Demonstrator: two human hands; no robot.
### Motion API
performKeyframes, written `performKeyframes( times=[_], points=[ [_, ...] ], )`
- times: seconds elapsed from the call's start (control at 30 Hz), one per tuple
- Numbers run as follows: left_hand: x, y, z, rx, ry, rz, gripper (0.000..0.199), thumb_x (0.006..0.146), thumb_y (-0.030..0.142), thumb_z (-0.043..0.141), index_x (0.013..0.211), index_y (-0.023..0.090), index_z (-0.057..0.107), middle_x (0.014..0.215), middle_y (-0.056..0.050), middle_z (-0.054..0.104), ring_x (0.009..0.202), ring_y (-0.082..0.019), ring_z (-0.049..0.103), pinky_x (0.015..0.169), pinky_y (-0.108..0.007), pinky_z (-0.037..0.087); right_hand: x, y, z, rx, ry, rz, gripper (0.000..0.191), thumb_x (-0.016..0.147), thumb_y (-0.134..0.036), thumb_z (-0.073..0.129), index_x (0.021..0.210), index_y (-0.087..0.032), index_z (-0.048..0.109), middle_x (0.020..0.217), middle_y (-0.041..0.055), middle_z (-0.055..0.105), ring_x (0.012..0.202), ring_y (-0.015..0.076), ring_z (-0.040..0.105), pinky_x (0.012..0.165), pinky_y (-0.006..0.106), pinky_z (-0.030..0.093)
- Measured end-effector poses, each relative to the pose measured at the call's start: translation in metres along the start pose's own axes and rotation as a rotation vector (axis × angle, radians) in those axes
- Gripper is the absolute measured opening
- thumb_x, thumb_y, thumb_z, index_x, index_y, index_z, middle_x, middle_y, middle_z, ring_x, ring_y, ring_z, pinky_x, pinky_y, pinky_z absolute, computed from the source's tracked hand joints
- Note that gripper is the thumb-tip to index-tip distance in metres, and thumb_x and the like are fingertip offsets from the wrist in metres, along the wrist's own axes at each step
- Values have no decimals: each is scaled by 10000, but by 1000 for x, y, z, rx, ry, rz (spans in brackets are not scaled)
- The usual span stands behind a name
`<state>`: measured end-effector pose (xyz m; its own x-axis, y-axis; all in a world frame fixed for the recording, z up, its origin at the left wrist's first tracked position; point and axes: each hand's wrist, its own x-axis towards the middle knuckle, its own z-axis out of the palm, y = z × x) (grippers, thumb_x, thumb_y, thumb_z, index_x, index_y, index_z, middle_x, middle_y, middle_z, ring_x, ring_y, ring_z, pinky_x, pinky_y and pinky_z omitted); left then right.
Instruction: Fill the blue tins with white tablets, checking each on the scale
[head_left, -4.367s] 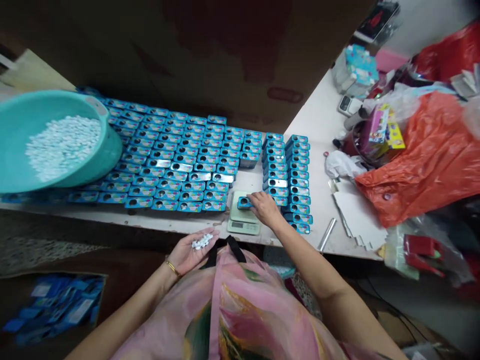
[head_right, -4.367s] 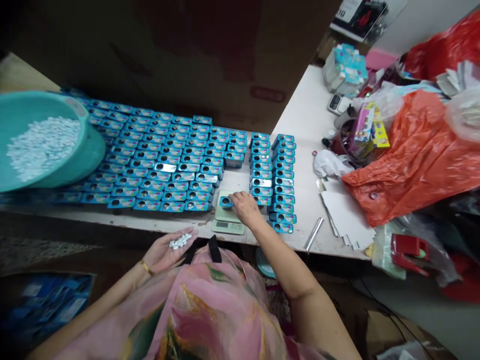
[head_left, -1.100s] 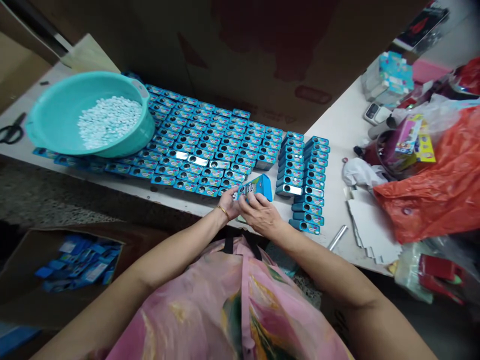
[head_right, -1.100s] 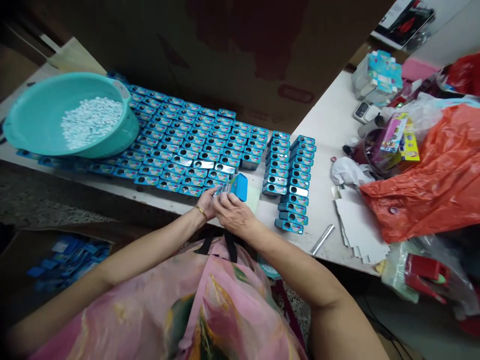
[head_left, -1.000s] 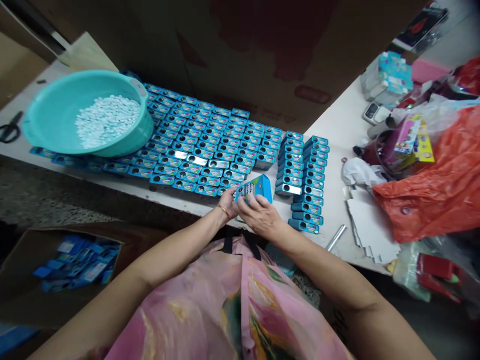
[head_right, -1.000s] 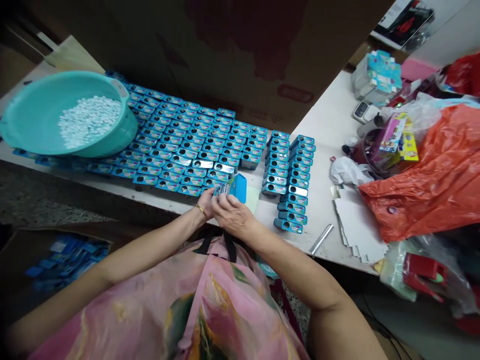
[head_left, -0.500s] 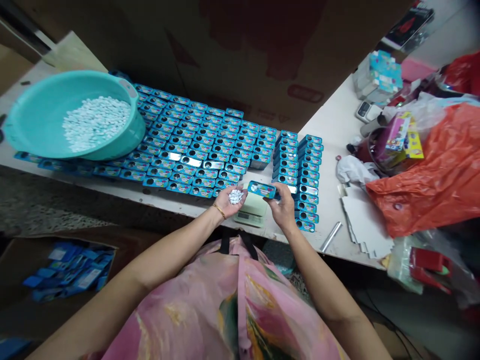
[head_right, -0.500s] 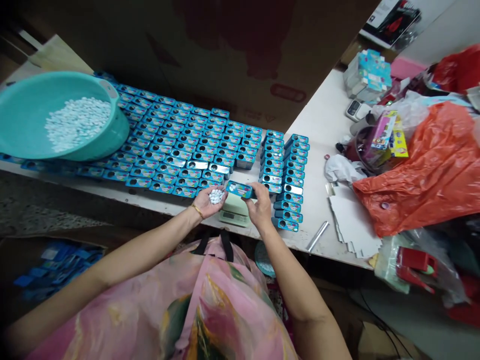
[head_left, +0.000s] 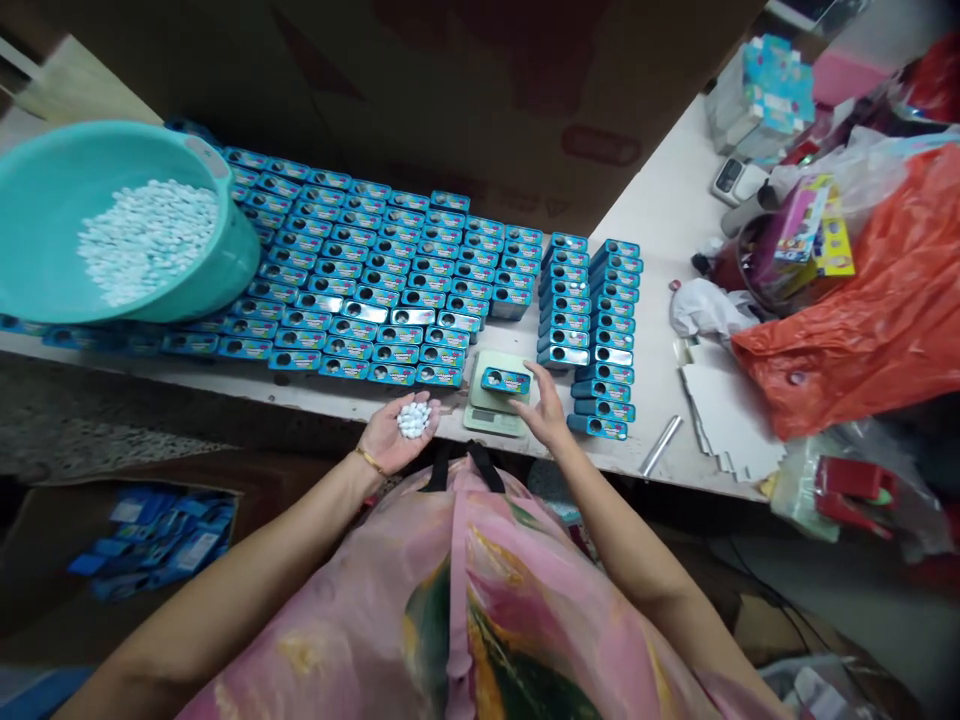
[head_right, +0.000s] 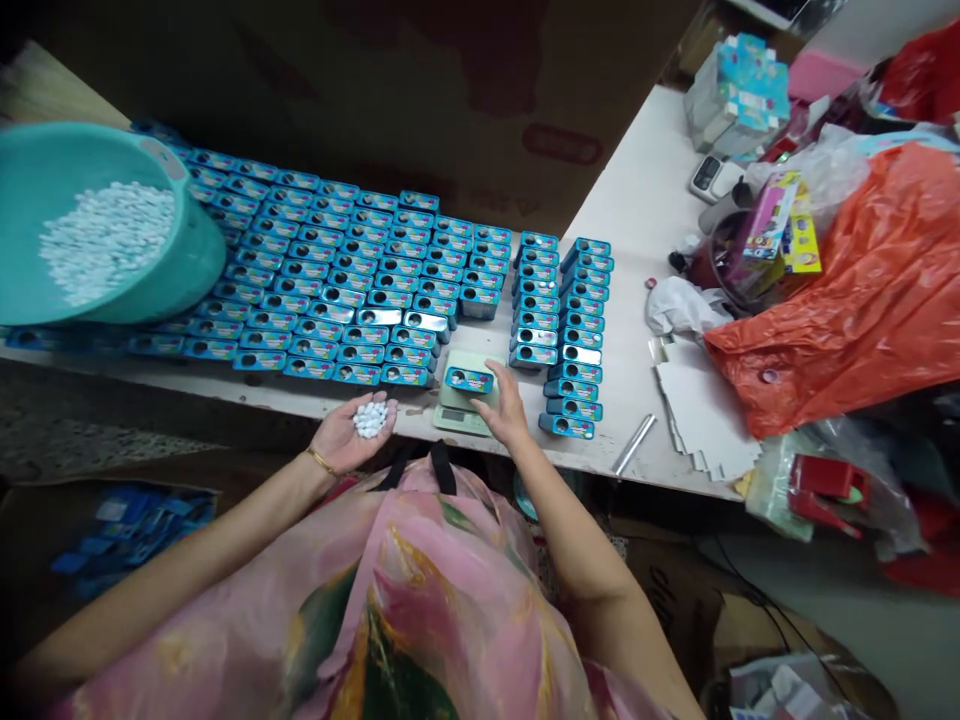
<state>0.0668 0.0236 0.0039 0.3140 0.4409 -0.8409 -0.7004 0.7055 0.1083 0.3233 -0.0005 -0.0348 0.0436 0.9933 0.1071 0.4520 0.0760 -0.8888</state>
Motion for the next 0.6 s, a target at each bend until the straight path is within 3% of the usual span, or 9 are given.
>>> performKeyframes(
  times=[0.1, 0.2, 0.27, 0.37, 0.6],
  points=[
    [-4, -10, -12, 41, -15, -21, 187, 806, 132, 432, 857, 112, 611, 794, -117, 672, 765, -195, 648, 680, -335, 540, -11, -46, 8, -213, -145, -224, 381, 807, -208, 475, 1186, -219, 436, 1194, 84, 476, 1131, 197, 403, 960, 396, 324],
    [-2, -19, -18, 52, -96, -44, 193, 812, 120, 419, 843, 108, 610, 756, -90, 669, 708, -168, 646, 656, -295, 535, -14, -86, 41, -391, -457, -388, 258, 846, -213, 430, 1093, -195, 503, 1123, 89, 508, 1020, 189, 453, 845, 338, 409],
    [-2, -22, -20, 60, -118, -67, 195, 816, 124, 415, 821, 107, 609, 711, -69, 659, 651, -150, 638, 627, -268, 530, -13, -101, 63, -520, -580, -439, 214, 851, -190, 420, 1038, -158, 517, 1032, 89, 534, 931, 193, 466, 755, 318, 432],
    [-5, -21, -25, 80, -50, -107, 209, 821, 149, 408, 807, 111, 613, 685, -60, 651, 650, -160, 638, 632, -273, 527, -11, -111, 80, -619, -638, -467, 158, 855, -139, 393, 956, -135, 514, 946, 77, 530, 889, 186, 458, 684, 292, 432],
    [-9, -19, -32, 78, 20, -118, 239, 820, 147, 382, 791, 117, 617, 665, -57, 648, 668, -167, 643, 637, -268, 526, -11, -110, 87, -693, -656, -449, 102, 834, -117, 423, 901, -135, 497, 917, 81, 495, 875, 190, 463, 590, 271, 445]
  ],
)
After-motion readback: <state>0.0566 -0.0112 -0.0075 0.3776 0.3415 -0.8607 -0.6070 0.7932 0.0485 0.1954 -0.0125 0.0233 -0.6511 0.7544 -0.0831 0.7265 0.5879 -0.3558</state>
